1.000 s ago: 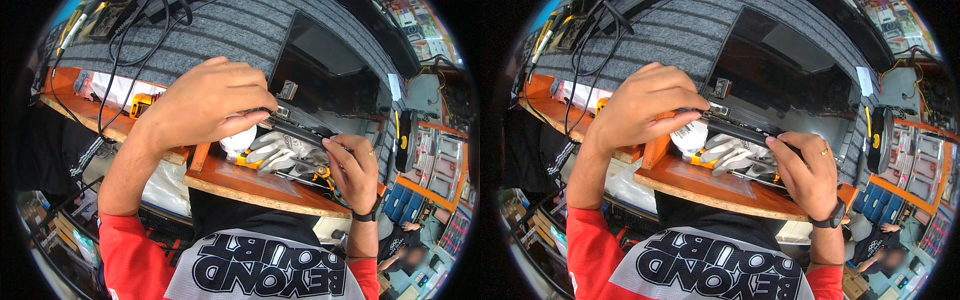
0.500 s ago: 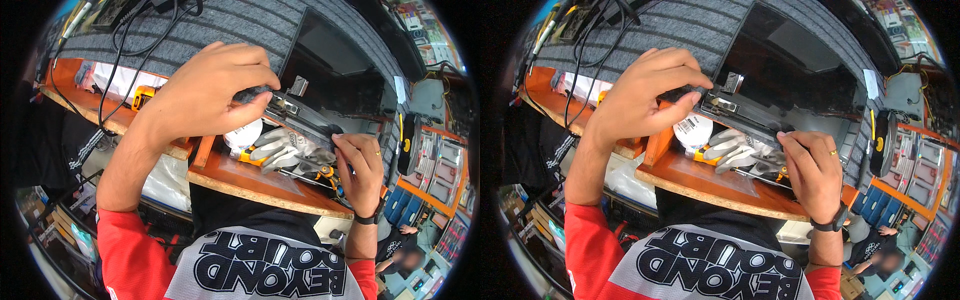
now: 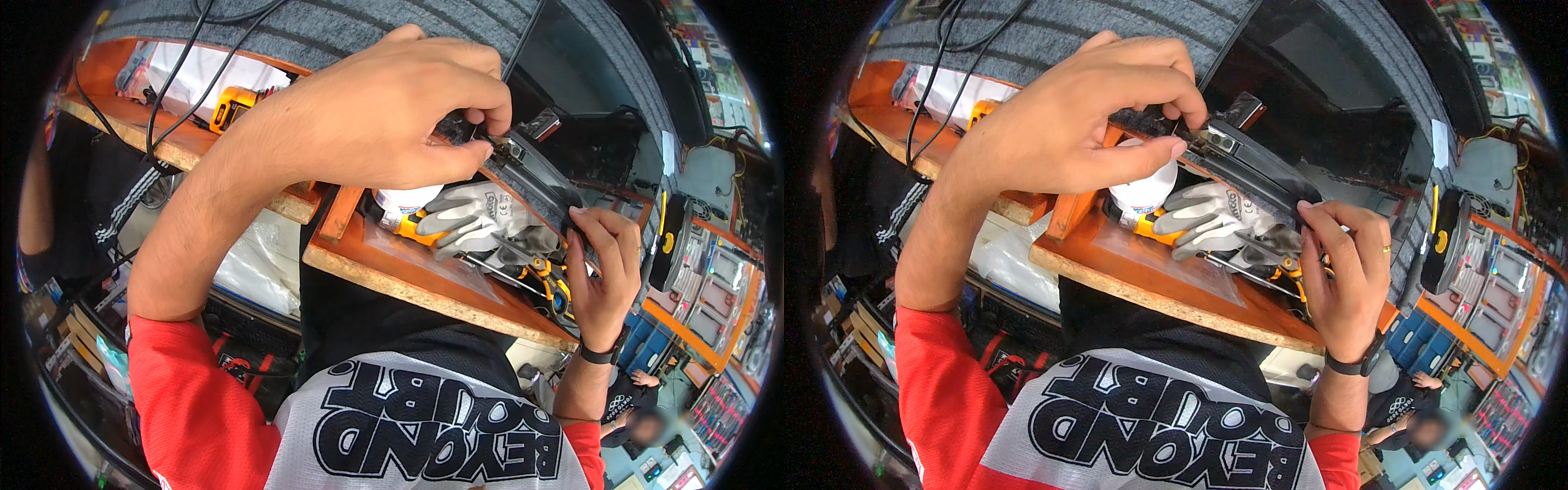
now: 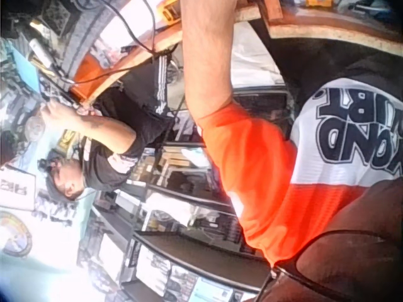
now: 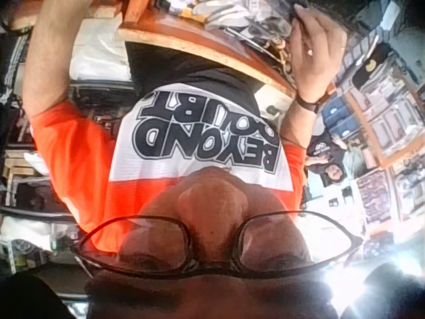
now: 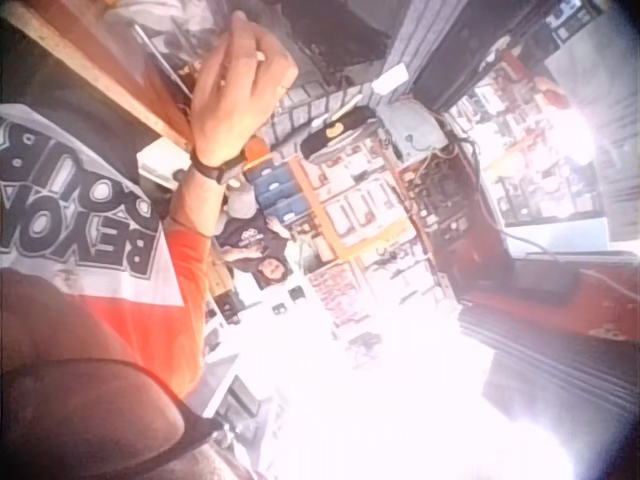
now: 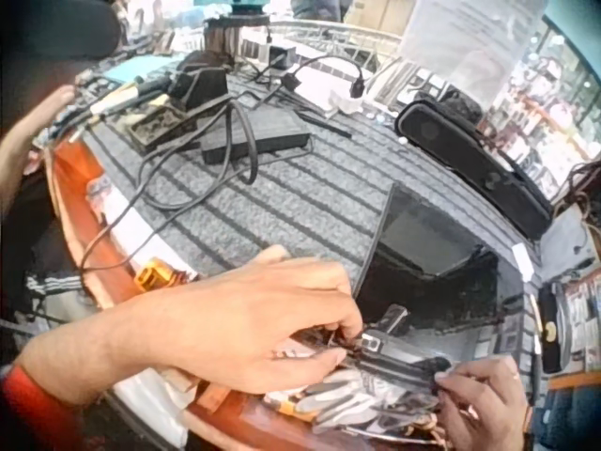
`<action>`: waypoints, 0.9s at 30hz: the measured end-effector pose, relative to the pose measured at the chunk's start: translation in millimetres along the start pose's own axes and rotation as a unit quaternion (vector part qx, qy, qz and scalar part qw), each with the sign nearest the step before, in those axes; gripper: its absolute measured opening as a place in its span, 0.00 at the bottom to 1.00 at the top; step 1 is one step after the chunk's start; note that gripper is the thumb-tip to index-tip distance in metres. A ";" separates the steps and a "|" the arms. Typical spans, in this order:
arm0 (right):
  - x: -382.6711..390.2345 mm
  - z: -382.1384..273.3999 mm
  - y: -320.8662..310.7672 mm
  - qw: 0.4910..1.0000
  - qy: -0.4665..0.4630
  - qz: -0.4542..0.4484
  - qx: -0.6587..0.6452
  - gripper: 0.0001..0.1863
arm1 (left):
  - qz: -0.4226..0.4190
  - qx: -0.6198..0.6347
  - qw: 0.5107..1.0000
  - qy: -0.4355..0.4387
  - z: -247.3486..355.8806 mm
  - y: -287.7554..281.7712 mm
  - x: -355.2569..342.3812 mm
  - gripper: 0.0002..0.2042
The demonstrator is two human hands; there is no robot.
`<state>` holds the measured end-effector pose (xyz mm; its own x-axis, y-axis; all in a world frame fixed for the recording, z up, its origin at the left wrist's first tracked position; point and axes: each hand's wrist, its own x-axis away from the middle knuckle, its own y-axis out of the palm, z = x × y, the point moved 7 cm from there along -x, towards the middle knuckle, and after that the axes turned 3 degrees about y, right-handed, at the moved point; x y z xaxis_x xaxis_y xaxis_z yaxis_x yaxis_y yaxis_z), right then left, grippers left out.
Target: The person uses a screwdriver to remove screws from the hinge area of a laptop screen, then handles a plastic bezel and thin wires near the display assembly before lifting the laptop to show the internal connector.
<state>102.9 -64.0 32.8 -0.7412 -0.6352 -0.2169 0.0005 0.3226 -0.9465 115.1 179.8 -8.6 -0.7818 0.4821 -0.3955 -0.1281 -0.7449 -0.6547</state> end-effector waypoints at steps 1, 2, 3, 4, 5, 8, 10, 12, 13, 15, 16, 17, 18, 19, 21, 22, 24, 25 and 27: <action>-0.5 -0.4 -0.1 1.000 -0.001 0.001 0.001 0.20 | -0.001 0.001 1.000 -0.002 -0.4 1.0 0.1 0.08; -0.7 -1.0 -0.4 1.000 -0.001 0.002 0.002 0.20 | 0.000 -0.004 1.000 0.000 -0.6 1.6 0.0 0.08; -0.5 -1.2 -0.6 1.000 -0.001 0.003 0.004 0.20 | 0.001 -0.010 1.000 0.003 -1.6 2.4 -0.7 0.08; 0.0 -1.7 -1.2 1.000 -0.001 0.005 0.006 0.20 | 0.002 -0.016 1.000 0.006 -2.1 3.3 -1.2 0.09; 0.5 -2.2 -1.7 1.000 0.000 0.006 0.008 0.20 | 0.004 -0.016 1.000 0.008 -2.2 4.3 -1.5 0.09; 1.2 -1.8 -1.0 1.000 0.008 0.005 0.004 0.20 | 0.009 -0.018 1.000 0.013 -2.6 5.8 -2.1 0.09; 0.4 -2.5 -0.7 1.000 0.007 0.005 0.007 0.20 | 0.013 -0.017 1.000 0.017 -3.0 6.3 -2.4 0.09; 0.3 -2.4 -0.3 1.000 0.008 0.006 0.010 0.20 | 0.014 -0.015 1.000 0.019 -3.0 6.7 -3.0 0.08; 0.7 -1.9 0.1 1.000 0.010 0.007 0.010 0.20 | 0.015 -0.014 1.000 0.019 -3.1 6.9 -3.2 0.08; 0.5 -1.7 0.6 1.000 0.014 0.006 0.011 0.20 | 0.013 -0.014 1.000 0.021 -3.4 7.4 -3.5 0.08; 0.1 -1.9 1.0 1.000 0.015 0.004 0.012 0.20 | 0.012 -0.014 1.000 0.023 -3.4 7.6 -3.6 0.08; -0.1 -1.8 1.2 1.000 0.017 0.002 0.012 0.20 | 0.013 -0.014 1.000 0.024 -3.1 7.3 -3.7 0.08; 0.1 -1.3 1.4 1.000 0.019 0.000 0.011 0.20 | 0.014 -0.014 0.999 0.025 -2.7 7.1 -3.5 0.08; 0.5 -0.6 1.5 1.000 0.022 -0.001 0.010 0.20 | 0.014 -0.014 0.999 0.026 -2.5 7.0 -3.5 0.08; 0.6 0.1 1.6 1.000 0.026 -0.005 0.009 0.19 | 0.015 -0.016 0.999 0.029 -3.0 7.9 -3.7 0.08; 0.3 0.2 1.6 1.000 0.027 -0.008 0.009 0.19 | 0.016 -0.017 0.999 0.030 -3.1 8.0 -3.7 0.08; 0.2 0.9 1.6 0.999 0.031 -0.010 0.009 0.19 | 0.007 -0.018 1.000 0.023 -3.0 8.1 -4.3 0.08; 0.5 1.6 1.6 0.999 0.033 -0.011 0.008 0.19 | 0.002 -0.018 1.000 0.020 -3.2 8.4 -4.7 0.08; 0.4 1.8 1.3 0.999 0.034 -0.013 0.009 0.18 | 0.000 -0.017 1.000 0.018 -4.0 8.9 -4.3 0.08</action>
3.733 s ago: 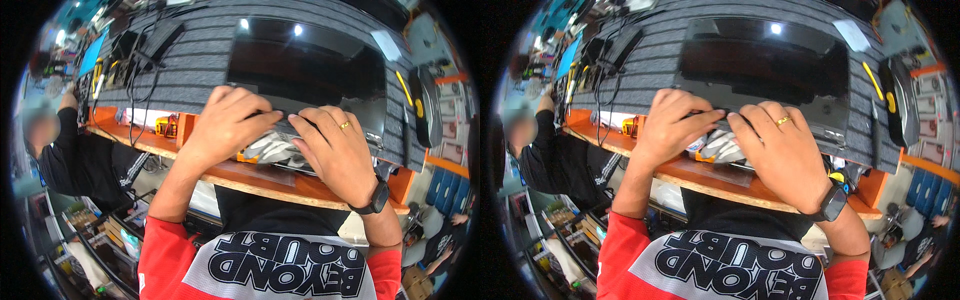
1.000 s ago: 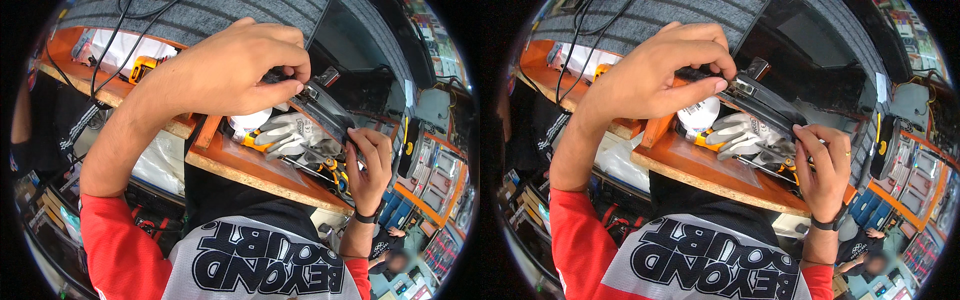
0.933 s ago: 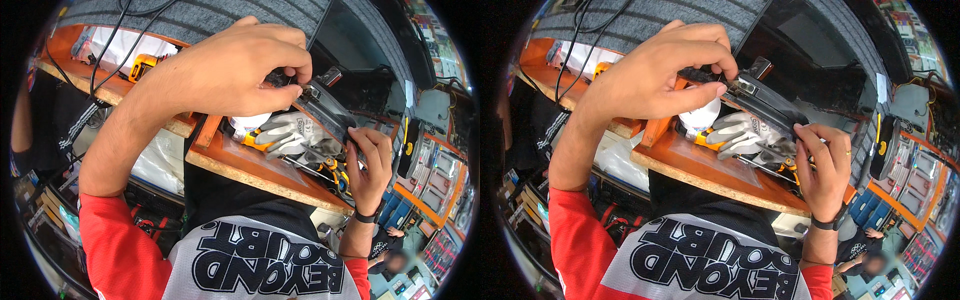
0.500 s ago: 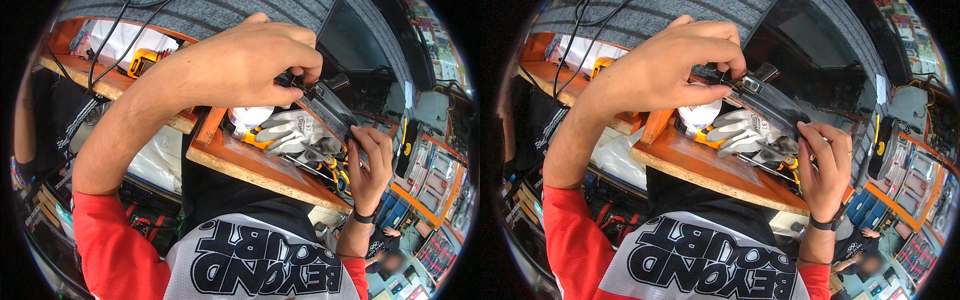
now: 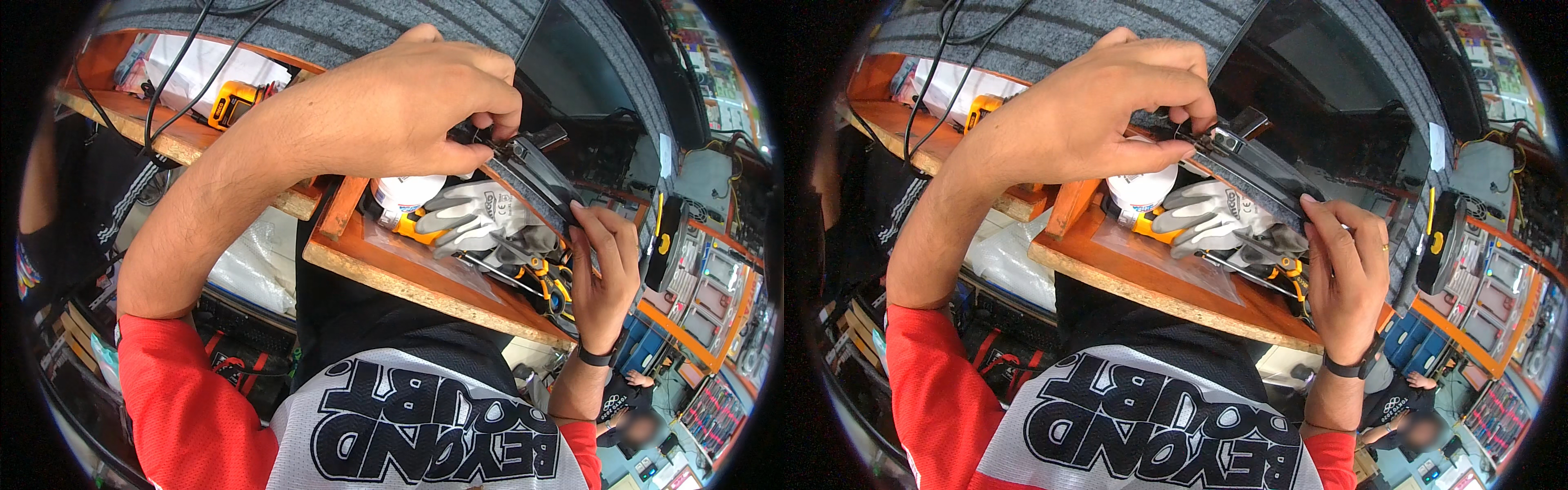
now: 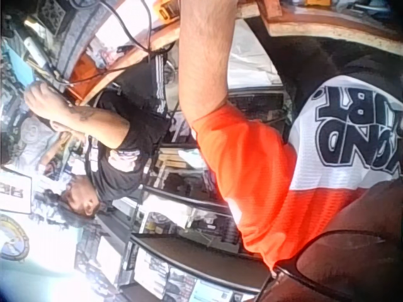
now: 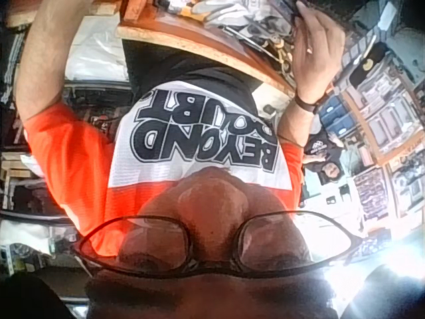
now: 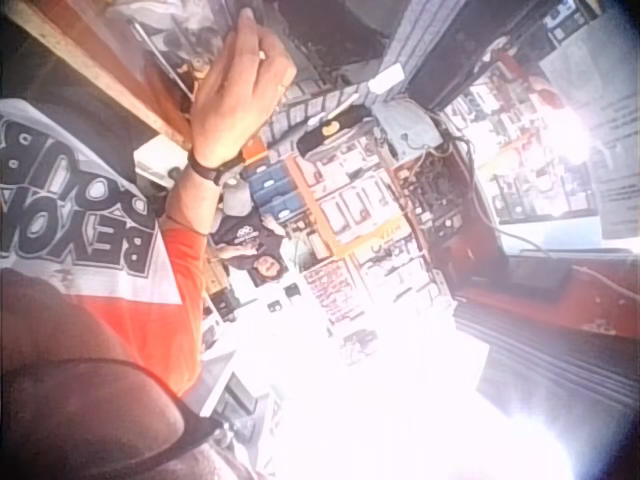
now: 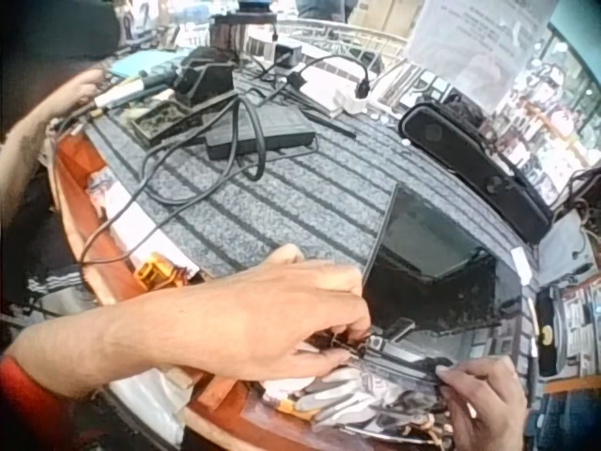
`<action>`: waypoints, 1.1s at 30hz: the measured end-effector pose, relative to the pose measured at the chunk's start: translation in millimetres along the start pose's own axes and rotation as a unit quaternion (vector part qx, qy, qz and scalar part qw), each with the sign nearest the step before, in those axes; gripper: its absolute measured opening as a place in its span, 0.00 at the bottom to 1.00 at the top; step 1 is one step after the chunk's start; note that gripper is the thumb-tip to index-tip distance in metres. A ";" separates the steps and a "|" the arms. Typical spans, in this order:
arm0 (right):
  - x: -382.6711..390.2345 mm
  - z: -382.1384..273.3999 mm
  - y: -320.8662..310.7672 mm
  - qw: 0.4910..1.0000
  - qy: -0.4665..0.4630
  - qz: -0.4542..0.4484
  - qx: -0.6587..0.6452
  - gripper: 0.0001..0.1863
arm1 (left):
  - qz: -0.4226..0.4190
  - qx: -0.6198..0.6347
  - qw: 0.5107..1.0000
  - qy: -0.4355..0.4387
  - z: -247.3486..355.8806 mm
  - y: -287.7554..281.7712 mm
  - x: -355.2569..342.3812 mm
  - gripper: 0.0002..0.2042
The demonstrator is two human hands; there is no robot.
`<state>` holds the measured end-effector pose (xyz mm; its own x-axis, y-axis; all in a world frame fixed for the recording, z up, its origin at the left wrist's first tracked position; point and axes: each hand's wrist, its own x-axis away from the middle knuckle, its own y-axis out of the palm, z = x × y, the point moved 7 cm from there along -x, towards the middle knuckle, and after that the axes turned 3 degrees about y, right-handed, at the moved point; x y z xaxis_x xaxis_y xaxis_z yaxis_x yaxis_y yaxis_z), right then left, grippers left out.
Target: The person uses a screwdriver to remove screws from the hinge area of a laptop screen, then handles a plastic bezel and thin wires near the display assembly before lifting the laptop to show the internal connector.
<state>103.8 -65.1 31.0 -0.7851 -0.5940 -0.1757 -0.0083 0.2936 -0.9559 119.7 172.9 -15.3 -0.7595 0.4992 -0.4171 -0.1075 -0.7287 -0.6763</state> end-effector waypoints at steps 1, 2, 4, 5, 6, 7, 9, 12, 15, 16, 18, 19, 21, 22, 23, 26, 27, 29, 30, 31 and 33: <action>-0.2 -0.6 -0.7 1.000 -0.002 -0.002 0.002 0.19 | -0.001 0.000 1.000 -0.001 -0.2 0.1 0.3 0.08; -0.5 -1.0 -1.1 1.000 -0.003 -0.005 0.004 0.19 | -0.003 -0.001 1.000 -0.002 -0.1 0.0 0.3 0.08; -1.2 -0.3 -0.8 1.000 0.003 -0.011 0.007 0.19 | -0.007 -0.003 1.000 -0.002 0.1 -0.2 -0.2 0.08; -1.4 0.1 -0.7 1.000 0.006 -0.015 0.009 0.19 | -0.009 -0.002 1.000 -0.004 0.0 0.1 -0.4 0.08; -1.6 0.3 -0.8 1.000 0.008 -0.016 0.008 0.19 | -0.010 -0.002 1.000 -0.006 0.1 0.3 -0.4 0.08; -1.7 0.4 -1.0 1.000 0.009 -0.018 0.008 0.19 | -0.011 -0.001 1.000 -0.009 0.1 0.4 -0.3 0.08; -1.7 0.0 -1.1 1.000 0.008 -0.019 0.006 0.20 | -0.011 0.000 1.000 -0.008 -0.3 1.1 -0.1 0.08; -1.8 -1.6 -1.1 1.000 0.001 -0.018 0.006 0.20 | -0.010 0.007 1.000 -0.006 -0.6 1.6 0.1 0.08; -2.8 -1.2 -1.3 1.000 0.001 -0.020 0.010 0.20 | -0.015 0.008 1.000 -0.010 -0.8 1.6 0.6 0.08; -2.6 -0.6 -1.1 1.000 0.003 -0.020 0.010 0.20 | -0.018 0.007 1.000 -0.012 -0.7 1.6 1.0 0.08; -1.2 0.6 -0.5 1.000 0.011 -0.022 0.004 0.20 | -0.014 0.009 1.000 -0.012 -0.2 1.1 0.9 0.09; 0.1 0.7 0.4 1.000 0.019 -0.022 0.000 0.20 | -0.012 0.010 1.000 -0.012 0.0 1.0 0.6 0.09; 1.6 1.2 0.8 0.999 0.024 -0.023 -0.004 0.20 | -0.007 0.011 1.000 -0.005 1.2 0.4 -0.1 0.11; 1.7 1.8 0.7 0.999 0.023 -0.024 -0.004 0.21 | -0.005 0.012 1.000 0.000 1.9 0.2 -0.7 0.12; 1.8 2.7 0.5 0.999 0.023 -0.025 -0.003 0.21 | -0.002 0.014 1.000 0.000 2.2 0.3 -1.0 0.12; 1.9 3.3 -5.3 1.000 -0.007 -0.008 -0.002 0.21 | -0.004 0.014 1.000 -0.002 5.3 -0.2 -4.9 0.13; 3.8 7.0 -7.6 1.000 -0.002 -0.007 0.002 0.21 | -0.012 0.010 1.000 -0.006 6.0 -0.5 -6.1 0.13; 10.1 19.2 -13.8 1.000 0.008 -0.005 0.010 0.21 | -0.020 0.011 1.000 -0.019 7.2 -1.5 -8.8 0.12; 14.5 25.8 -14.6 1.000 0.019 0.001 0.004 0.20 | -0.024 0.015 0.999 -0.027 7.5 -2.9 -9.5 0.12; 16.4 27.9 -15.8 1.000 0.016 0.006 0.003 0.19 | -0.028 0.018 0.999 -0.035 7.8 -4.1 -10.6 0.11; 18.7 32.0 -16.4 1.000 0.010 0.016 -0.004 0.19 | -0.020 0.011 0.999 -0.036 8.9 -7.0 -12.6 0.12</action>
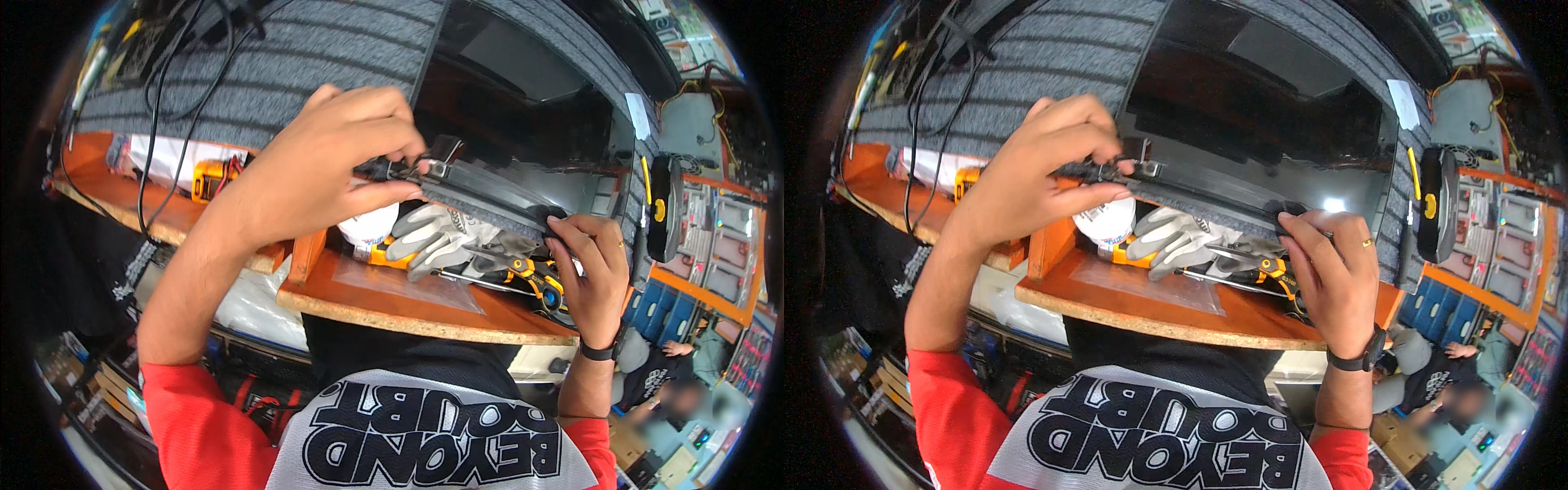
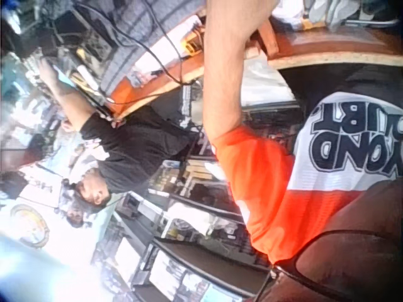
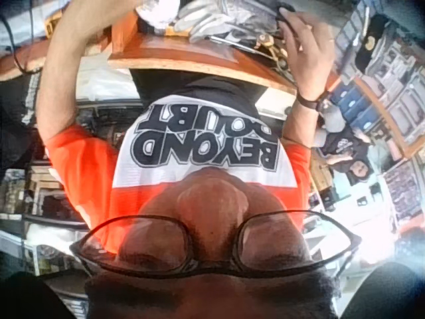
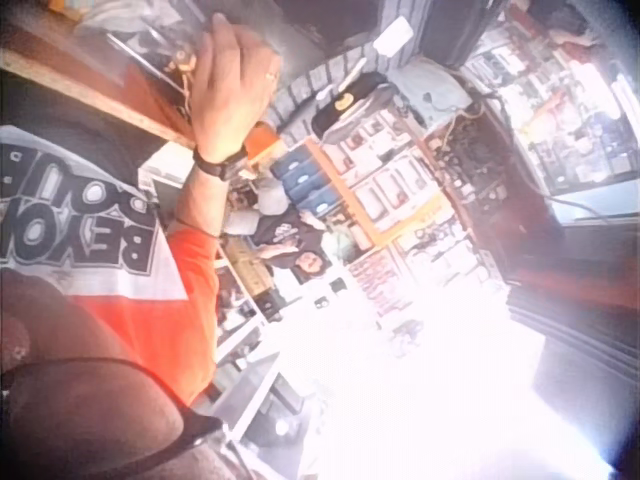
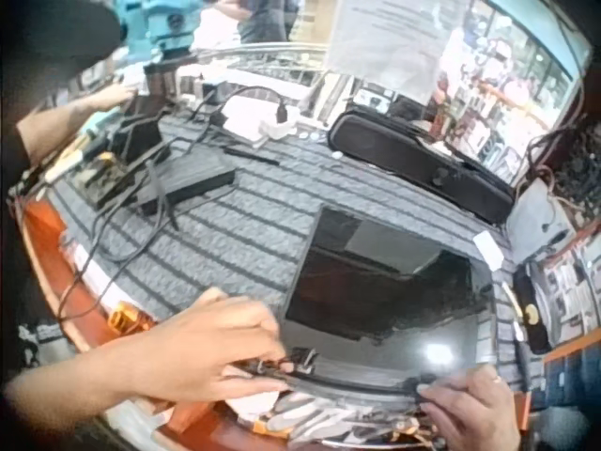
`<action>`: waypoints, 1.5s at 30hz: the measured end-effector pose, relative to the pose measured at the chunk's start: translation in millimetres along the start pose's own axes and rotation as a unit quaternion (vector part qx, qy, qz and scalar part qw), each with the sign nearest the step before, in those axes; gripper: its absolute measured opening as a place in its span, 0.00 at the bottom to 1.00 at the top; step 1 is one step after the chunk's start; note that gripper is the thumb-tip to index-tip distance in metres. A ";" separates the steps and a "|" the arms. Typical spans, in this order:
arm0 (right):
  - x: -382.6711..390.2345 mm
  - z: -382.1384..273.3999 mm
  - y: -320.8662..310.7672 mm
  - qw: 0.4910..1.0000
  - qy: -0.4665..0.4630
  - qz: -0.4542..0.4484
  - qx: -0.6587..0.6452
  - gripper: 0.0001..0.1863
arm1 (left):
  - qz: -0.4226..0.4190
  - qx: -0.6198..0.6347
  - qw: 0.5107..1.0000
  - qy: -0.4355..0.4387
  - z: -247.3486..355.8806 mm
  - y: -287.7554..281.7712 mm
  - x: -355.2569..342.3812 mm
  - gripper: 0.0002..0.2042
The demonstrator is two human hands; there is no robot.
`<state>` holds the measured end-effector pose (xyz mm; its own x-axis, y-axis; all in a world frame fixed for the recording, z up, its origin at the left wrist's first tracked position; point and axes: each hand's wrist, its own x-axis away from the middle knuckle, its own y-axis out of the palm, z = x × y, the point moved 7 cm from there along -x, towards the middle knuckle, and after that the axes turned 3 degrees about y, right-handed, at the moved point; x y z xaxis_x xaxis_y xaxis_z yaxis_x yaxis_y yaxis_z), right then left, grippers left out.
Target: The person uses a screwdriver to remove screws from the hinge area of a laptop screen, then handles a plastic bezel and thin wires near the display assembly before lifting the laptop to show the internal connector.
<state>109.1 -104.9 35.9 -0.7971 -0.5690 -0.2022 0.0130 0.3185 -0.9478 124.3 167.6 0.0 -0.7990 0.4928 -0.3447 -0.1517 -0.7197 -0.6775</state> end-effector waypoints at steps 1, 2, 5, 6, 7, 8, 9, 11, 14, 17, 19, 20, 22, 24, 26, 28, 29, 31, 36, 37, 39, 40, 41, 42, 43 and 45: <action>0.4 2.1 0.7 1.000 0.004 0.005 -0.001 0.18 | 0.005 0.003 1.000 -0.005 -1.5 -0.7 -0.3 0.13; -0.2 3.6 -0.2 1.000 0.007 0.004 -0.004 0.18 | 0.011 0.006 1.000 -0.010 -3.8 -1.6 -0.8 0.14; -1.8 6.3 -2.3 1.000 0.011 0.006 -0.023 0.17 | 0.000 -0.008 1.000 -0.005 -4.2 -3.5 -3.1 0.15; -1.9 7.3 -1.7 1.000 0.009 0.003 -0.029 0.17 | -0.010 -0.021 1.000 -0.006 -3.2 -3.1 -3.2 0.15; -2.6 8.3 -1.8 0.999 0.007 0.000 -0.034 0.18 | -0.007 -0.017 1.000 -0.009 -4.2 -2.7 -3.3 0.15; -3.8 9.1 -2.0 0.999 0.004 -0.003 -0.039 0.18 | -0.011 -0.013 1.000 -0.008 -4.0 -4.1 -3.6 0.15; -3.1 10.1 -1.9 0.999 0.006 -0.002 -0.044 0.18 | -0.014 -0.014 1.000 -0.013 -3.1 -3.7 -4.4 0.15; -2.5 12.4 -2.4 0.998 0.010 -0.002 -0.056 0.20 | -0.021 -0.014 1.000 -0.017 -2.7 -3.9 -6.8 0.15; -2.6 13.3 -3.1 0.998 0.020 -0.013 -0.059 0.21 | -0.036 -0.011 0.999 -0.019 -3.4 -4.7 -7.4 0.15; -3.1 16.5 -1.1 0.997 0.034 -0.025 -0.059 0.21 | -0.060 -0.001 0.998 -0.022 -8.1 -1.4 -8.7 0.16; -2.4 18.8 0.5 0.997 0.040 -0.031 -0.063 0.22 | -0.040 0.016 0.999 -0.029 -9.8 -3.3 -8.1 0.16; -2.4 19.2 1.0 0.996 0.040 -0.030 -0.069 0.22 | -0.030 0.025 0.999 -0.032 -10.7 -4.0 -7.4 0.17; -2.8 19.7 -0.5 0.996 0.040 -0.028 -0.073 0.22 | -0.009 0.046 0.998 -0.044 -12.9 -4.7 -5.6 0.17; -1.5 20.8 0.2 0.996 0.042 -0.029 -0.074 0.22 | -0.005 0.050 0.998 -0.041 -12.1 -5.8 -5.8 0.16; -0.2 20.9 -0.3 0.996 0.047 -0.028 -0.075 0.22 | -0.020 0.035 0.999 -0.024 -8.6 -6.6 -8.9 0.16; -2.1 20.0 0.2 0.995 0.049 -0.028 -0.081 0.21 | -0.025 0.031 0.999 -0.021 -8.7 -6.7 -9.9 0.15; -3.1 19.5 0.8 0.995 0.050 -0.028 -0.084 0.21 | -0.027 0.028 0.999 -0.020 -8.7 -6.5 -10.1 0.15; -5.6 16.4 0.8 0.995 0.045 -0.030 -0.083 0.21 | -0.032 0.026 0.999 -0.017 -7.7 -6.7 -10.1 0.14; -3.4 14.8 3.8 0.996 0.024 -0.009 -0.083 0.21 | -0.021 0.026 0.999 -0.017 -7.4 -8.9 -6.9 0.13; -2.7 14.6 3.6 0.997 0.021 -0.003 -0.080 0.21 | -0.020 0.035 0.999 -0.022 -8.5 -8.9 -6.6 0.13; -2.9 12.5 2.8 0.997 0.016 0.007 -0.075 0.21 | -0.013 0.047 0.998 -0.032 -10.2 -8.6 -4.0 0.13; -2.8 11.7 2.5 0.997 0.016 0.009 -0.072 0.20 | -0.009 0.054 0.998 -0.037 -10.7 -9.0 -3.0 0.13; -2.4 11.2 2.3 0.997 0.016 0.011 -0.068 0.20 | -0.016 0.044 0.998 -0.033 -9.9 -9.3 -2.8 0.13; -2.3 10.4 2.0 0.998 0.015 0.013 -0.065 0.20 | -0.017 0.036 0.999 -0.028 -8.3 -9.8 -2.3 0.13; -2.1 9.9 1.7 0.998 0.018 0.016 -0.060 0.19 | -0.019 0.029 0.999 -0.023 -6.8 -9.9 -2.1 0.13; -2.2 7.3 0.9 0.999 0.008 0.020 -0.045 0.18 | -0.019 0.018 1.000 -0.014 -5.0 -9.4 -1.5 0.12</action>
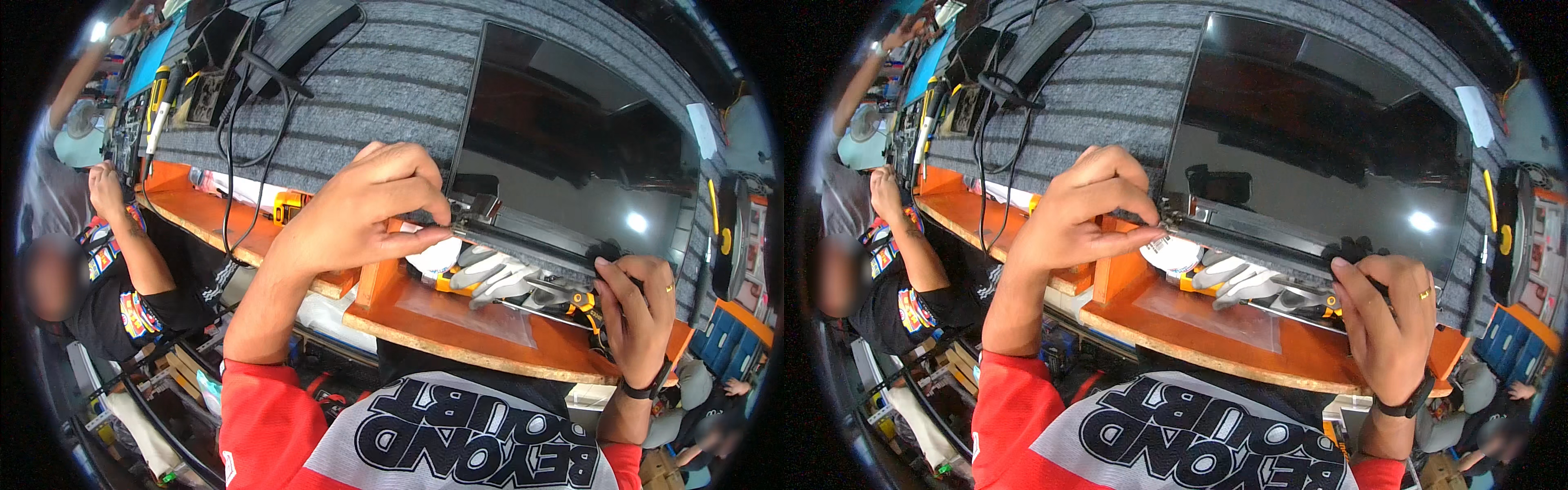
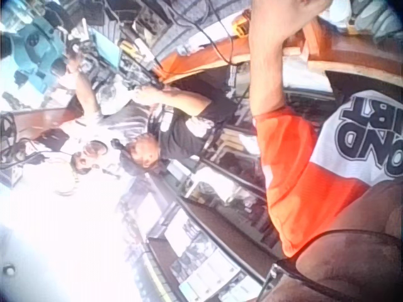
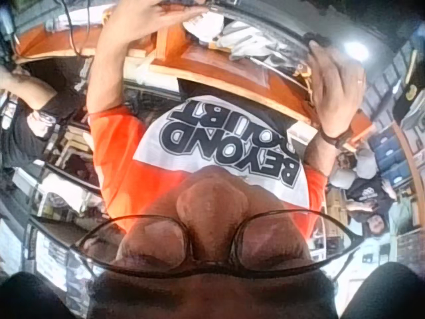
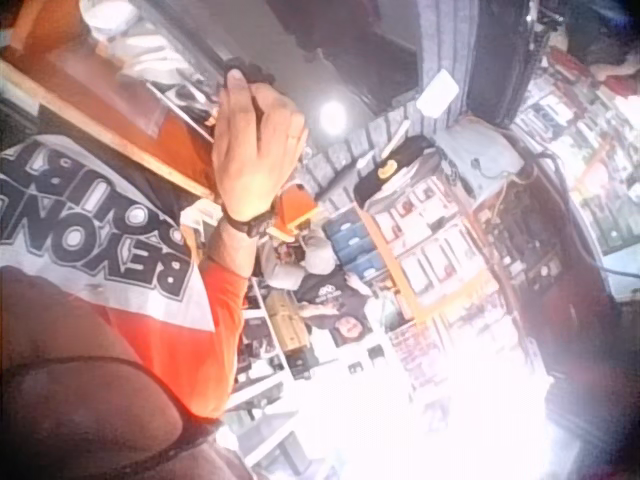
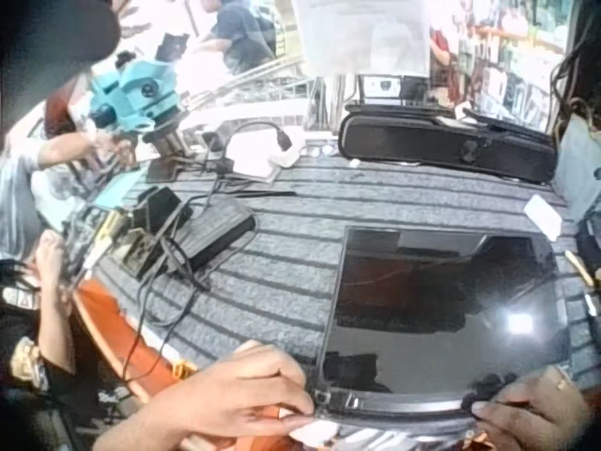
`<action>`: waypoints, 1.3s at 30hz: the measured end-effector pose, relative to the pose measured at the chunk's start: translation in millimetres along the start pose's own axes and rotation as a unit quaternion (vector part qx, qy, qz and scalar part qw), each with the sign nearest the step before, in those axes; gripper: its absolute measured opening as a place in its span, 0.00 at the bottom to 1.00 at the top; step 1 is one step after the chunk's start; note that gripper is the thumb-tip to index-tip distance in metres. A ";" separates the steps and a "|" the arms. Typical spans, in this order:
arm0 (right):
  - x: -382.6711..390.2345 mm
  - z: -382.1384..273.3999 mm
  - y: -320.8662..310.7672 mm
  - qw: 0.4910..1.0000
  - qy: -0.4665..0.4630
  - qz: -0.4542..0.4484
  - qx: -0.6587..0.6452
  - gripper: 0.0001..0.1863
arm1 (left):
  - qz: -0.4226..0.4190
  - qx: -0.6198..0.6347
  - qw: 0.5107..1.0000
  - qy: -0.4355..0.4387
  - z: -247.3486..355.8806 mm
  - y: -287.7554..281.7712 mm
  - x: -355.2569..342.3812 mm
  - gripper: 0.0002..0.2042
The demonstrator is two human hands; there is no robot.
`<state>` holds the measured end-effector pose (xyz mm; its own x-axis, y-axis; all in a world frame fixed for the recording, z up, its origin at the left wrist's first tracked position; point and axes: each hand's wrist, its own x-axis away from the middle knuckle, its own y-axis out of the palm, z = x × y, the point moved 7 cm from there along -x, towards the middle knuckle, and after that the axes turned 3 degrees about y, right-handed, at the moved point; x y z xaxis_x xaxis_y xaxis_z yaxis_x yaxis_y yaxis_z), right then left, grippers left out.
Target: The person uses a screwdriver to remove screws from the hinge area of a laptop screen, then handles a plastic bezel and thin wires near the display assembly before lifting the laptop to show the internal connector.
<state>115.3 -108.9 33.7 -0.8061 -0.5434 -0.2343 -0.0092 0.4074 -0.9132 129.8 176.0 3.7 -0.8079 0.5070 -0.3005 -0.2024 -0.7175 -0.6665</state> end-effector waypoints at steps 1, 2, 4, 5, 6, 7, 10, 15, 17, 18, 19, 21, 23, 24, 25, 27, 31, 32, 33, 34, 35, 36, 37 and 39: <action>0.2 -0.9 -0.3 1.000 -0.005 0.001 0.008 0.18 | 0.001 -0.004 1.000 0.004 0.1 1.0 0.4 0.11; 0.6 -1.3 -0.8 1.000 -0.008 0.002 0.007 0.18 | 0.002 -0.007 1.000 0.007 0.2 1.7 0.8 0.11; 0.2 -3.0 -1.9 1.000 -0.015 0.002 0.007 0.18 | 0.004 -0.015 1.000 0.011 0.7 1.2 1.6 0.10; -0.3 -4.4 -2.5 1.000 -0.019 0.002 0.007 0.18 | 0.007 -0.015 1.000 0.012 1.1 0.9 1.9 0.10; -0.8 -5.7 -2.3 1.000 -0.019 -0.001 0.013 0.18 | 0.010 -0.014 1.000 0.013 1.2 1.2 2.8 0.10; -1.0 -7.3 -2.9 1.000 -0.019 -0.003 0.018 0.18 | 0.013 -0.013 1.000 0.013 1.0 1.0 3.7 0.10; -0.7 -10.6 -4.7 0.999 -0.019 -0.007 0.031 0.17 | 0.011 -0.012 1.000 0.015 -0.3 2.5 5.1 0.11; 0.4 -12.2 -3.5 0.999 -0.020 -0.005 0.033 0.17 | 0.018 -0.028 0.999 0.031 1.2 2.9 5.7 0.11; 0.8 -12.3 -2.8 0.999 -0.021 -0.003 0.033 0.17 | 0.022 -0.035 0.999 0.034 1.0 4.0 6.6 0.11; 0.9 -12.2 -2.3 0.999 -0.022 -0.002 0.033 0.17 | 0.027 -0.035 0.998 0.040 1.1 4.2 7.1 0.11; 0.8 -12.1 -1.9 0.999 -0.022 -0.003 0.033 0.17 | 0.033 -0.034 0.998 0.045 1.2 4.5 7.5 0.10; 0.8 -12.1 -1.3 0.999 -0.021 -0.005 0.035 0.17 | 0.036 -0.038 0.997 0.057 2.0 4.7 7.6 0.10; 1.1 -12.8 -1.3 0.999 -0.021 -0.006 0.037 0.17 | 0.033 -0.046 0.996 0.070 3.7 4.7 7.0 0.09; 0.8 -13.1 -1.5 0.999 -0.021 -0.006 0.038 0.17 | 0.031 -0.048 0.996 0.074 4.3 4.6 6.8 0.09; 0.7 -13.2 -1.5 0.999 -0.020 -0.007 0.038 0.17 | 0.029 -0.051 0.995 0.077 4.8 4.7 6.6 0.09; 0.7 -13.0 -1.3 0.999 -0.019 -0.008 0.038 0.17 | 0.026 -0.057 0.995 0.082 5.7 4.9 6.7 0.09; 1.1 -12.5 -1.4 0.999 -0.013 -0.009 0.037 0.16 | 0.023 -0.067 0.994 0.087 6.7 5.7 6.9 0.09; 0.9 -12.7 -1.3 0.999 -0.014 -0.010 0.037 0.16 | 0.022 -0.068 0.994 0.088 6.8 5.9 7.0 0.08; 0.8 -12.7 -1.2 0.999 -0.014 -0.010 0.037 0.16 | 0.022 -0.070 0.993 0.090 6.9 6.0 7.1 0.08; 0.8 -12.8 -1.3 0.999 -0.015 -0.010 0.037 0.16 | 0.022 -0.072 0.993 0.091 7.1 6.0 7.2 0.08; 0.6 -12.7 -1.5 0.999 -0.017 -0.010 0.037 0.16 | 0.021 -0.074 0.993 0.093 7.3 6.1 7.4 0.08; 0.6 -12.6 -1.7 0.999 -0.018 -0.009 0.037 0.16 | 0.022 -0.076 0.992 0.093 7.4 6.2 7.5 0.08; 0.8 -12.5 -1.5 0.999 -0.018 -0.010 0.038 0.17 | 0.022 -0.078 0.992 0.094 7.6 6.3 7.7 0.08; 1.3 -12.4 -0.6 0.999 -0.020 -0.010 0.040 0.17 | 0.024 -0.080 0.992 0.095 8.0 6.3 7.9 0.09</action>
<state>106.9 -100.7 38.1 -0.7821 -0.5805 -0.2265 0.0224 0.3371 -0.9412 117.7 171.7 2.5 -0.6922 0.5667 -0.4469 -0.0637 -0.6648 -0.7443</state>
